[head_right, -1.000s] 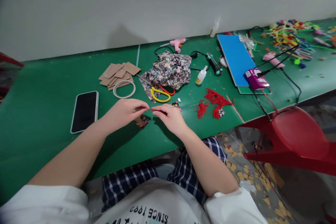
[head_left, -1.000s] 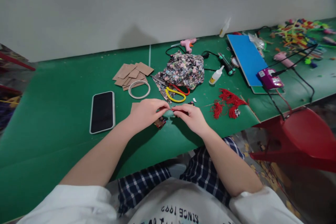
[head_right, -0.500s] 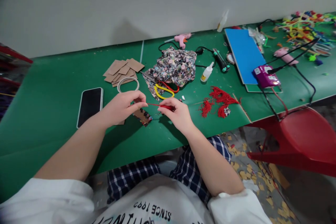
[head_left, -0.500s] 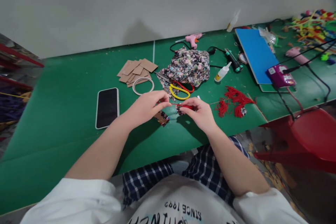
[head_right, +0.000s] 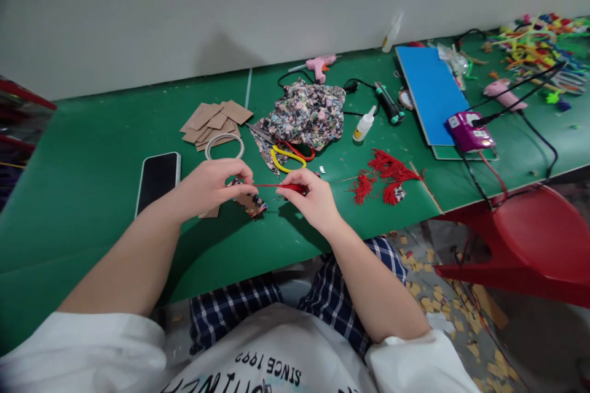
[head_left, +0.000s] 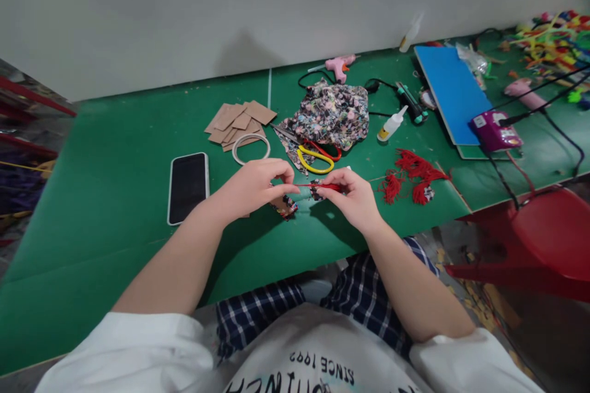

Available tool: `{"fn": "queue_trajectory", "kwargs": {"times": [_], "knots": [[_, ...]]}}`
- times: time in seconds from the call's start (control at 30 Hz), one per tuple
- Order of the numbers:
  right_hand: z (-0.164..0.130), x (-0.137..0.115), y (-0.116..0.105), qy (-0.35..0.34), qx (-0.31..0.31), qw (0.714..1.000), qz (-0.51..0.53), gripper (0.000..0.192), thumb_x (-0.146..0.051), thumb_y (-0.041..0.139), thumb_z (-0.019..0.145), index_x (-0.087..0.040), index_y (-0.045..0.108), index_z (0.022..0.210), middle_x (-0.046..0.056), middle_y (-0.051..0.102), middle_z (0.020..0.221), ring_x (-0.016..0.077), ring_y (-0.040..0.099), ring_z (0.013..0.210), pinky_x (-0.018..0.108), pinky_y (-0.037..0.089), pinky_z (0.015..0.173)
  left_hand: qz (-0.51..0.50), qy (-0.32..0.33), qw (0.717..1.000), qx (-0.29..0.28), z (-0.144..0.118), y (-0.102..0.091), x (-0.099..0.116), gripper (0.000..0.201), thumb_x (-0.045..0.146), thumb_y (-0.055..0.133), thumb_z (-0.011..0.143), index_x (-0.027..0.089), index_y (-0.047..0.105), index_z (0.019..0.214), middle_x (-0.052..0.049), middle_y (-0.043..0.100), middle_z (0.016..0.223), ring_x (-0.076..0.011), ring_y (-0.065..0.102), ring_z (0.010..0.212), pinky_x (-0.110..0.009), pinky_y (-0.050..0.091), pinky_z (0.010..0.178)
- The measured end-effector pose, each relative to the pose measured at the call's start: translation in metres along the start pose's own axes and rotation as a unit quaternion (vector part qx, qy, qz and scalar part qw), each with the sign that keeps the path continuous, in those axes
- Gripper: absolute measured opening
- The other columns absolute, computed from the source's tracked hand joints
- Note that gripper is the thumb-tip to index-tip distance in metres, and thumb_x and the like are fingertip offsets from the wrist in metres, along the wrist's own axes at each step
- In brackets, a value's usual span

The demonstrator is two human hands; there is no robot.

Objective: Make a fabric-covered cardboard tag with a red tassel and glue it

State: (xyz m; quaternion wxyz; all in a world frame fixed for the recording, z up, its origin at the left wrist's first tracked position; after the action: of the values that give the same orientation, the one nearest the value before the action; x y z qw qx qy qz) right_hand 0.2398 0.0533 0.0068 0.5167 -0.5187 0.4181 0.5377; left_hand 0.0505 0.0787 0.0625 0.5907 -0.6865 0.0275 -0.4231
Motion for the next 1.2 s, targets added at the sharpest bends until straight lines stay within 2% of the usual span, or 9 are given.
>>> {"fn": "queue_trajectory", "kwargs": {"times": [0.13,0.27,0.4,0.5,0.6,0.8,0.9,1.07,1.2], "knots": [[-0.001,0.001,0.002,0.02,-0.008,1.0,-0.001,0.017,-0.032,0.07,0.069,-0.023,0.06,0.08,-0.001,0.068,0.077,0.0129,0.063,0.069,0.03,0.051,0.07,-0.034,-0.013,0.999,-0.023,0.001,0.008,0.003,0.031,0.047,0.051,0.083,0.019,0.059,0.093,-0.002,0.063,0.09,-0.0165,0.057,0.082,-0.025,0.042,0.07],[-0.001,0.0,0.003,0.02,-0.016,1.0,-0.001,0.018,-0.032,0.07,0.069,-0.022,0.061,0.081,0.0,0.069,0.078,0.0137,0.064,0.071,0.031,0.051,0.071,-0.093,-0.001,0.995,-0.027,0.003,0.021,0.009,0.043,0.045,0.052,0.083,0.022,0.052,0.119,-0.006,0.059,0.115,-0.0203,0.056,0.101,-0.03,0.045,0.084],[-0.001,-0.001,0.004,0.011,-0.015,1.0,-0.02,0.016,-0.03,0.07,0.069,-0.023,0.06,0.08,-0.001,0.069,0.078,0.0136,0.065,0.072,0.03,0.051,0.072,-0.178,-0.017,0.984,-0.017,0.005,0.03,0.011,0.04,0.042,0.054,0.083,0.024,0.055,0.119,-0.003,0.064,0.107,-0.0174,0.061,0.093,-0.025,0.047,0.078],[-0.001,-0.001,0.004,0.016,-0.016,0.999,-0.029,0.017,-0.03,0.07,0.069,-0.023,0.06,0.08,-0.002,0.068,0.075,0.0126,0.063,0.068,0.029,0.05,0.069,-0.185,-0.031,0.982,0.02,0.005,0.027,0.009,0.027,0.036,0.055,0.083,0.022,0.065,0.103,-0.002,0.068,0.095,-0.0157,0.062,0.085,-0.023,0.047,0.075],[-0.002,-0.001,0.006,0.009,-0.028,0.998,-0.047,0.015,-0.031,0.069,0.07,-0.023,0.062,0.081,-0.002,0.068,0.076,0.0126,0.063,0.068,0.028,0.049,0.067,-0.15,-0.036,0.988,0.029,0.001,0.023,0.004,0.02,0.034,0.056,0.082,0.02,0.069,0.089,-0.002,0.069,0.086,-0.0159,0.063,0.081,-0.025,0.047,0.075],[-0.014,0.007,0.022,-0.052,-0.093,0.976,-0.188,0.012,-0.03,0.06,0.079,-0.026,0.067,0.087,0.001,0.07,0.085,0.0153,0.063,0.074,0.03,0.049,0.07,-0.016,0.004,1.0,-0.005,-0.018,0.032,-0.015,0.021,0.03,0.05,0.087,0.019,0.067,0.088,-0.003,0.068,0.085,-0.0153,0.061,0.081,-0.025,0.044,0.074],[-0.02,0.013,0.032,-0.084,-0.117,0.958,-0.247,0.013,-0.026,0.058,0.08,-0.024,0.067,0.09,0.002,0.07,0.088,0.0159,0.063,0.077,0.029,0.049,0.071,0.049,0.034,0.998,0.003,-0.028,0.04,-0.026,0.021,0.028,0.049,0.088,0.018,0.067,0.086,-0.004,0.068,0.084,-0.0158,0.059,0.082,-0.026,0.043,0.075],[-0.027,0.018,0.043,-0.124,-0.101,0.941,-0.299,0.012,-0.024,0.057,0.081,-0.02,0.065,0.089,0.003,0.07,0.085,0.0151,0.063,0.077,0.027,0.049,0.07,0.126,0.078,0.987,0.054,-0.035,0.046,-0.038,0.021,0.031,0.051,0.087,0.017,0.067,0.084,-0.005,0.067,0.083,-0.0179,0.058,0.083,-0.029,0.042,0.075],[-0.032,0.019,0.046,-0.153,-0.096,0.927,-0.33,0.011,-0.025,0.056,0.083,-0.019,0.064,0.087,0.004,0.07,0.084,0.0156,0.062,0.076,0.027,0.048,0.071,0.156,0.093,0.981,0.065,-0.035,0.048,-0.04,0.02,0.03,0.052,0.087,0.017,0.067,0.082,-0.004,0.066,0.081,-0.0178,0.056,0.078,-0.03,0.04,0.07]]}}
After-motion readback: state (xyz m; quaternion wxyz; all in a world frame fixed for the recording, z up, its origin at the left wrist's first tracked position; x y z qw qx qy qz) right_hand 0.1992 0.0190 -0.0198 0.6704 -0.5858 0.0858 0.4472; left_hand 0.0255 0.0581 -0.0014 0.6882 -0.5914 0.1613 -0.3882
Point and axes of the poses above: each hand's wrist, its own z-axis towards the middle knuckle, its own y-axis out of the palm, x = y × z, the point moved 3 cm from there along z, towards the middle knuckle
